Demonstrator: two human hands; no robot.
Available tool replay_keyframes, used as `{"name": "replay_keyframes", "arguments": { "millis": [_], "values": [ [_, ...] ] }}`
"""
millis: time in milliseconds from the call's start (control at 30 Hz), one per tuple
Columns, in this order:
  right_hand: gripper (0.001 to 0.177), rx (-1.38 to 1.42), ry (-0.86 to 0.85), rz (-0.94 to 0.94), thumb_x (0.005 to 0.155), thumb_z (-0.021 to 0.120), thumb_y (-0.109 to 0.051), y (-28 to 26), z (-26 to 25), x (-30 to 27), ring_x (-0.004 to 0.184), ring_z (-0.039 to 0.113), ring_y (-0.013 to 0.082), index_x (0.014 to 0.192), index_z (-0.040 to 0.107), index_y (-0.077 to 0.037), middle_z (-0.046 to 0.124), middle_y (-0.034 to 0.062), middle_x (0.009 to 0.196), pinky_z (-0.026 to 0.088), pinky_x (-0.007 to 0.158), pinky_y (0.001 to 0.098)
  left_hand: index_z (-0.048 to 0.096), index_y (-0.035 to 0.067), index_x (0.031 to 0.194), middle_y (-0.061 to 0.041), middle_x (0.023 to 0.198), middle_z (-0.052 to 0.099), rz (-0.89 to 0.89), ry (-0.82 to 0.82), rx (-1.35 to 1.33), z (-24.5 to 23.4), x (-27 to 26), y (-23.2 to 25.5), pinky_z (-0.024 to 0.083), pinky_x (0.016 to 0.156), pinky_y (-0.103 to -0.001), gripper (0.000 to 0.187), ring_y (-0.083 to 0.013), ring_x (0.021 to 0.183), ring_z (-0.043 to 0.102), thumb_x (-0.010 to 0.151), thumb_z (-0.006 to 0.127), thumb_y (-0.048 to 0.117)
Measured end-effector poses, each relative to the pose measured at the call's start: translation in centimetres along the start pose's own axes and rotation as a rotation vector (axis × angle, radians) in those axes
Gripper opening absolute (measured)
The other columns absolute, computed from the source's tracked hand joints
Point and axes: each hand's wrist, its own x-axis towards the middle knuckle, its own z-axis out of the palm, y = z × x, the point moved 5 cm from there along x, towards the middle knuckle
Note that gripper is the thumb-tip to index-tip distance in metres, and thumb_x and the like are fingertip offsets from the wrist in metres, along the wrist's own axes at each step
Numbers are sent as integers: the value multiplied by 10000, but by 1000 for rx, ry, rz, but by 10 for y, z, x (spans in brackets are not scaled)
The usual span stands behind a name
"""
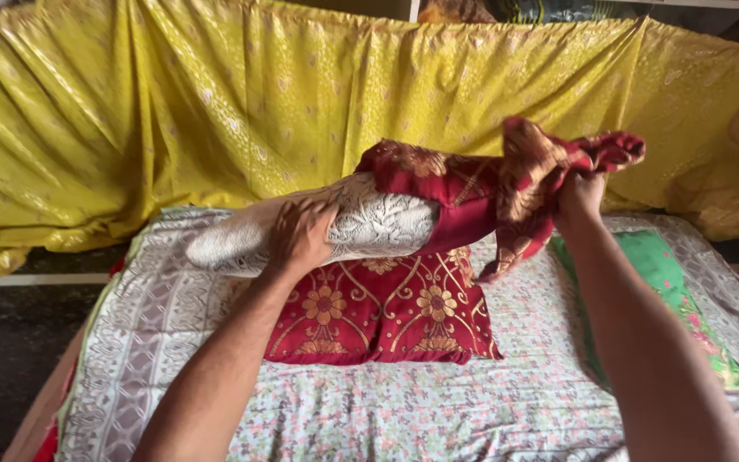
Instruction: The person removes a red pillowcase from a pillow, then puts a white lace pillowcase onto the same pillow. They smooth and adjust the pillowcase to fit properly.
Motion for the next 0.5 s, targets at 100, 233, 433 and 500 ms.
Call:
{"name": "replay_keyframes", "arguments": {
  "millis": [100, 233, 433, 500],
  "values": [
    [340, 65, 111, 26, 954, 410, 36, 16, -20, -9, 990, 728, 218, 1199, 605, -97, 706, 79, 1118, 656, 836, 362, 646, 66, 1284, -139, 1251, 701, -46, -84, -70, 34, -21, -5, 500, 951, -473, 449, -268, 1079, 654, 841, 713, 65],
    [259, 66, 172, 27, 1019, 474, -77, 63, -72, -10, 1026, 699, 242, 1236, 616, -83, 683, 93, 1157, 618, 905, 410, 648, 101, 1215, -96, 1191, 687, 18, -79, 15, 46, -63, 17, 470, 981, -535, 454, -275, 1109, 624, 771, 745, 106],
    [360, 196, 453, 296, 1050, 455, -265, 123, -161, -37, 1087, 710, 295, 1276, 637, -51, 705, 129, 1209, 619, 936, 453, 657, 115, 1067, -47, 1039, 662, 98, -55, -31, 67, -130, 75, 471, 922, -491, 299, -228, 1005, 601, 776, 703, 68],
    [351, 95, 522, 364, 1038, 479, -252, 124, -178, -51, 1065, 716, 297, 1279, 644, -57, 714, 130, 1193, 620, 916, 464, 656, 130, 1030, -38, 972, 638, 87, -88, -57, 71, -150, 85, 456, 887, -490, 233, -243, 969, 587, 806, 708, 92]
  ]
}}
